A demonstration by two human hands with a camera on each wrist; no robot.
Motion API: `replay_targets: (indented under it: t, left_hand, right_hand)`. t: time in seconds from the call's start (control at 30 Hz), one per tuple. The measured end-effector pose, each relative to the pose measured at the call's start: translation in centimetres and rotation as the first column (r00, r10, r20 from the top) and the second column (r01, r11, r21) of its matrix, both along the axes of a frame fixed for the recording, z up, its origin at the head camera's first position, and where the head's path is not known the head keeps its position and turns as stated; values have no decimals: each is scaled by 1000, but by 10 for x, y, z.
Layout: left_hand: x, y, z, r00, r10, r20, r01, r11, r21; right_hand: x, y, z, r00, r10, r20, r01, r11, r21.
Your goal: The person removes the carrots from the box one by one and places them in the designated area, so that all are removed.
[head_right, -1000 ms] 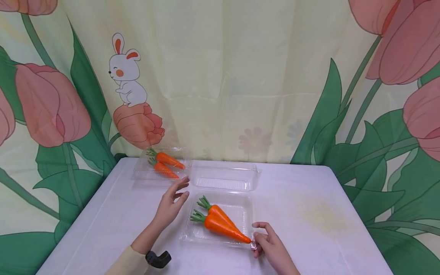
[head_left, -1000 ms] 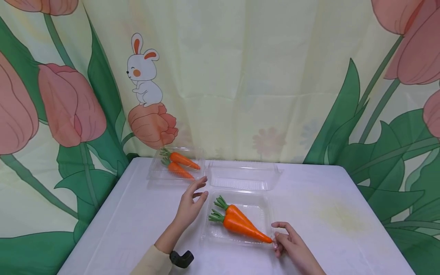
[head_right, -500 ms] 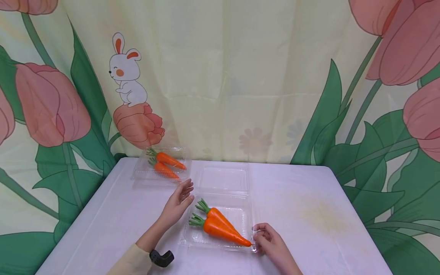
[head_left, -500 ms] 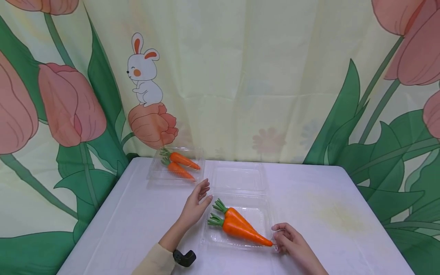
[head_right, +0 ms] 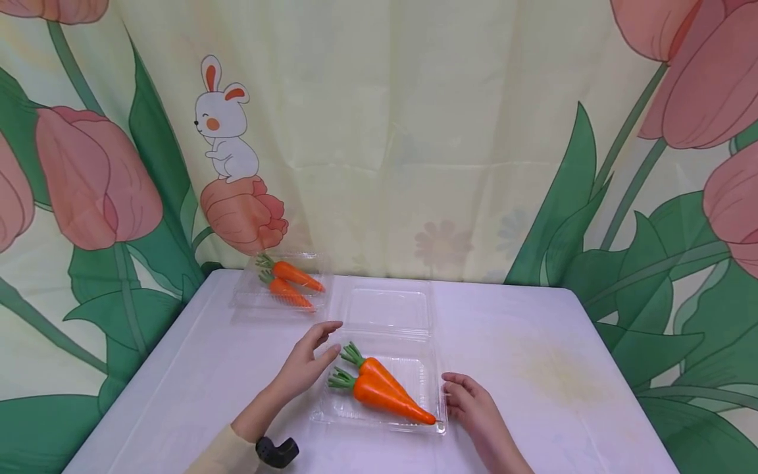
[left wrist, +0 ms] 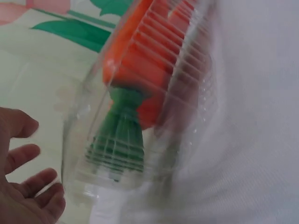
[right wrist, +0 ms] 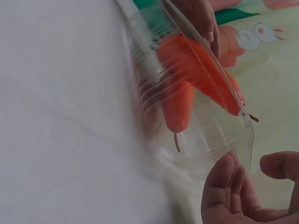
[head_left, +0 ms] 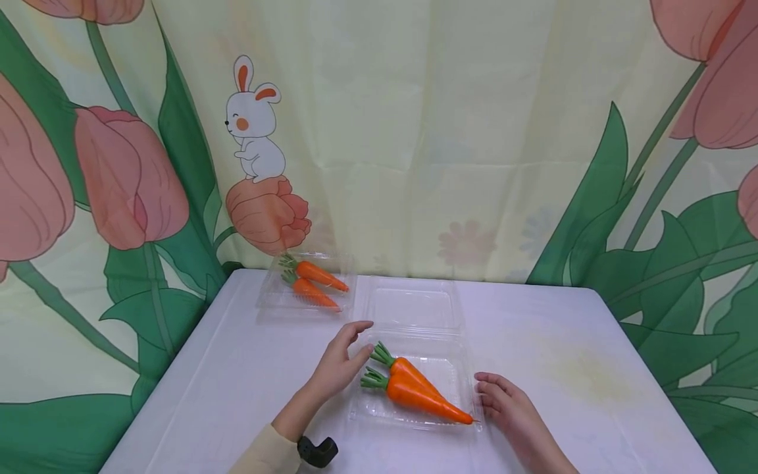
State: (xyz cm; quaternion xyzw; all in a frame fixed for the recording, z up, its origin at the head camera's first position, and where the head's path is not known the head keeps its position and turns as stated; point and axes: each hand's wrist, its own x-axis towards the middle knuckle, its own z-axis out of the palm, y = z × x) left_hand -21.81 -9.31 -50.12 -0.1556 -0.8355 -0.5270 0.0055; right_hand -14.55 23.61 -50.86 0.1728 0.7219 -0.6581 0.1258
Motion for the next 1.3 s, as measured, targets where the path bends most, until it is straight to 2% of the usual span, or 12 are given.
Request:
replay_targets:
  t: [0.13, 0.3, 0.4, 0.53, 0.63, 0.8, 0.87, 0.97, 1.13, 1.3]
  left_hand:
    - [8, 3, 7, 1000, -28, -12, 27, 994, -108]
    - [18, 9, 18, 988, -156, 9, 155, 970, -186]
    - [27, 16, 25, 970, -244, 5, 238, 938, -251]
    - [39, 26, 33, 937, -341, -74, 291, 880, -375]
    - [45, 34, 37, 904, -399, -155, 286, 833, -474]
    - [49, 44, 35, 841, -475, -257, 241, 756, -608]
    - [49, 46, 36, 829, -491, -270, 224, 732, -644]
    - [48, 49, 35, 820, -502, -276, 205, 707, -677]
    - [48, 54, 34, 808, -516, -283, 190, 684, -705]
    - [47, 56, 29, 806, -520, -283, 173, 665, -726]
  right_hand:
    - [-5, 1, 0, 1000, 14, -3, -14, 999, -45]
    - [-13, 5, 0, 1000, 1, 4, -1, 993, -122]
    - [-18, 7, 1, 1000, -1, 15, 3, 988, -154]
    - [-22, 6, 4, 1000, -4, 23, 7, 987, -161]
    - [-23, 6, 5, 1000, -10, 26, 14, 987, -159]
    - [-24, 8, 4, 999, -15, 31, 20, 986, -168]
    - [-25, 8, 3, 999, -8, 33, 14, 985, -173]
    - [-25, 9, 1, 999, -5, 39, 12, 982, -186]
    - [-26, 10, 0, 999, 1, 40, 7, 979, -204]
    - [-27, 11, 0, 999, 24, 33, -16, 979, -204]
